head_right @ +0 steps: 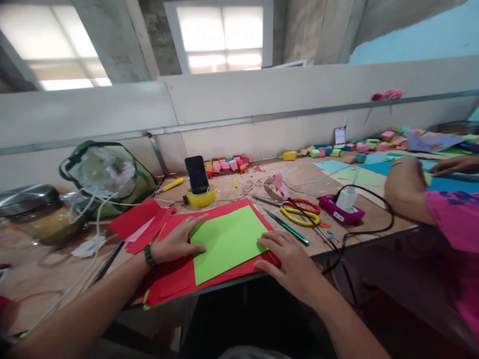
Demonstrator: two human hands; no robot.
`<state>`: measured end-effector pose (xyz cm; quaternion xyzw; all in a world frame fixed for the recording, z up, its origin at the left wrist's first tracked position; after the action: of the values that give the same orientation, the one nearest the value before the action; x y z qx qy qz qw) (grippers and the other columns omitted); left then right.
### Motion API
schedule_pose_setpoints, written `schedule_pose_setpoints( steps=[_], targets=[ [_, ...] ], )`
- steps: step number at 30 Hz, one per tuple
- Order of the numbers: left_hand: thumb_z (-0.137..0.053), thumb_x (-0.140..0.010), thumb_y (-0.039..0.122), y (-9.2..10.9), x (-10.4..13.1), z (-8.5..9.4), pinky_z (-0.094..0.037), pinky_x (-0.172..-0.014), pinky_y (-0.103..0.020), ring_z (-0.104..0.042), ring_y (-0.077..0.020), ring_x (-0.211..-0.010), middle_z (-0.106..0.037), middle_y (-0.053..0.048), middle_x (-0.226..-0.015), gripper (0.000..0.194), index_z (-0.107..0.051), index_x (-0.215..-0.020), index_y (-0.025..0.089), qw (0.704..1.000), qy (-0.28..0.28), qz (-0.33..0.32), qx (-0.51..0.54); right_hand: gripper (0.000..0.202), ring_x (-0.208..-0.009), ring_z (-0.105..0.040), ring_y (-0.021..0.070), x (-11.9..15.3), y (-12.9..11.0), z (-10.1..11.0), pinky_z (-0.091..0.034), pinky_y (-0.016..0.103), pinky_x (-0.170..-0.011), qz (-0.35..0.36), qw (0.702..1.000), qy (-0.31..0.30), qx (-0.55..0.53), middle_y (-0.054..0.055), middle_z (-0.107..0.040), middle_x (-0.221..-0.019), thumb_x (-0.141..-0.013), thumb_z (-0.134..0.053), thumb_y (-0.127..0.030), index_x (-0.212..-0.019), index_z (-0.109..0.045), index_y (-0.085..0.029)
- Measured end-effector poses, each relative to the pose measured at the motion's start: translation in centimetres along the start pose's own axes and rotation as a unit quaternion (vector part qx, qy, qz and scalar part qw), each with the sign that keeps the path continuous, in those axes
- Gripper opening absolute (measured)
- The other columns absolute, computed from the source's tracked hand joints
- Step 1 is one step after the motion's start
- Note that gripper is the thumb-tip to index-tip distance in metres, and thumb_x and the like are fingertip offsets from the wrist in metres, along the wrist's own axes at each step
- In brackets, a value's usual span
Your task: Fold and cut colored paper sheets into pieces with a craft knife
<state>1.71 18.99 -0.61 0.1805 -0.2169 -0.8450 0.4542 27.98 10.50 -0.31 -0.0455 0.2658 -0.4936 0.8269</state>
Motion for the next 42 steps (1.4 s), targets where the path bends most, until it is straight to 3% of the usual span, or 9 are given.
schedule_pose_setpoints(
  steps=[6, 10, 13, 18, 21, 26, 28, 35, 42],
  targets=[
    [-0.061, -0.079, 0.025, -1.5, -0.6, 1.2, -0.048, -0.097, -0.039, -0.058, -0.0233, -0.115, -0.053, -0.013, -0.138, 0.078, -0.029, -0.15, 0.016, 0.995, 0.065, 0.038, 0.069, 0.041, -0.12, -0.058, 0.028, 0.3, 1.3, 1.9, -0.048, 0.047, -0.099, -0.04, 0.998, 0.039, -0.037, 0.014, -0.063, -0.129, -0.09, -0.056, -0.046, -0.121, -0.065, -0.021],
    [-0.068, -0.077, 0.041, -1.8, 0.7, 3.6, -0.043, -0.104, -0.047, -0.05, -0.0306, -0.127, -0.043, -0.018, -0.147, 0.094, -0.019, -0.153, 0.015, 0.996, 0.069, 0.047, -0.01, 0.041, -0.116, -0.059, 0.0291, 1.5, 1.8, 4.2, -0.048, 0.047, -0.098, -0.074, 0.995, 0.057, -0.024, 0.012, -0.065, -0.123, -0.086, -0.061, -0.049, -0.118, -0.067, -0.022],
    [-0.065, -0.078, 0.06, -1.4, 3.8, 4.8, -0.028, -0.114, -0.052, -0.028, -0.0353, -0.143, -0.032, -0.016, -0.155, 0.094, -0.025, -0.153, 0.02, 0.994, 0.03, 0.024, -0.104, 0.044, -0.115, -0.06, 0.0279, 2.4, 1.5, 4.2, -0.049, 0.045, -0.098, -0.075, 0.996, 0.022, -0.033, 0.011, -0.065, -0.122, -0.084, -0.063, -0.052, -0.117, -0.067, -0.024],
    [-0.072, -0.062, 0.072, -1.2, 10.9, 4.1, -0.034, -0.109, -0.057, -0.031, -0.0416, -0.14, -0.029, -0.016, -0.157, 0.115, -0.02, -0.155, 0.027, 0.985, 0.035, 0.015, -0.169, 0.053, -0.119, -0.057, 0.0289, 2.9, 1.6, 3.6, -0.048, 0.046, -0.099, -0.074, 0.997, 0.013, -0.025, 0.012, -0.061, -0.128, -0.083, -0.063, -0.055, -0.125, -0.062, -0.024],
    [-0.073, -0.058, 0.075, -1.1, 13.2, 2.5, -0.032, -0.11, -0.058, -0.029, -0.0424, -0.141, -0.025, -0.02, -0.157, 0.119, -0.024, -0.154, 0.023, 0.987, 0.022, 0.048, -0.154, 0.056, -0.118, -0.057, 0.0313, 2.4, 1.3, 3.4, -0.048, 0.049, -0.098, -0.059, 0.998, 0.035, -0.005, 0.013, -0.061, -0.128, -0.079, -0.068, -0.055, -0.125, -0.062, -0.023],
    [-0.068, -0.069, 0.07, -0.7, 13.3, 1.9, -0.027, -0.115, -0.054, -0.024, -0.0383, -0.144, -0.024, -0.023, -0.157, 0.103, -0.036, -0.149, 0.014, 0.985, 0.038, 0.12, -0.114, 0.016, -0.108, -0.059, 0.0264, 1.5, -1.9, 1.9, -0.051, 0.045, -0.091, 0.074, 0.997, 0.016, -0.02, 0.008, -0.067, -0.112, -0.088, -0.062, -0.033, -0.098, -0.074, -0.028],
    [-0.07, -0.069, 0.068, -0.5, 12.9, 1.9, -0.026, -0.115, -0.054, -0.023, -0.0374, -0.145, -0.023, -0.022, -0.157, 0.102, -0.035, -0.149, 0.014, 0.986, 0.044, 0.13, -0.1, 0.02, -0.099, -0.061, 0.0238, 1.3, -2.6, 1.3, -0.052, 0.041, -0.086, 0.103, 0.994, 0.007, -0.032, 0.007, -0.069, -0.101, -0.092, -0.054, -0.027, -0.09, -0.074, -0.027],
    [-0.071, -0.073, 0.062, -0.4, 12.8, 1.4, -0.026, -0.115, -0.053, -0.024, -0.0351, -0.145, -0.027, -0.02, -0.156, 0.095, -0.034, -0.149, 0.018, 0.983, 0.076, 0.135, -0.097, 0.021, -0.092, -0.061, 0.0237, 0.7, -1.3, 1.3, -0.051, 0.04, -0.083, 0.087, 0.995, 0.047, 0.001, 0.006, -0.07, -0.093, -0.095, -0.047, -0.027, -0.087, -0.067, -0.023],
    [-0.07, -0.075, 0.059, -0.1, 13.0, 1.3, -0.035, -0.109, -0.055, -0.041, -0.0384, -0.134, -0.044, -0.02, -0.147, 0.079, -0.052, -0.139, 0.016, 0.973, 0.088, 0.13, -0.17, 0.021, -0.097, -0.062, 0.0267, 0.4, 1.5, 1.3, -0.048, 0.042, -0.086, 0.045, 0.996, 0.052, 0.056, 0.008, -0.069, -0.1, -0.094, -0.046, -0.03, -0.087, -0.065, -0.024]
  ],
)
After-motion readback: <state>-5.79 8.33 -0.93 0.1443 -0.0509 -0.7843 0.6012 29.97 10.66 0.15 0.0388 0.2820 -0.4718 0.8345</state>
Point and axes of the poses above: each hand's wrist, its own x-axis away from the middle knuckle, its own z-axis out of the back of the hand, y = z × x, the point moved 7 cm from there along -x, towards the middle knuckle
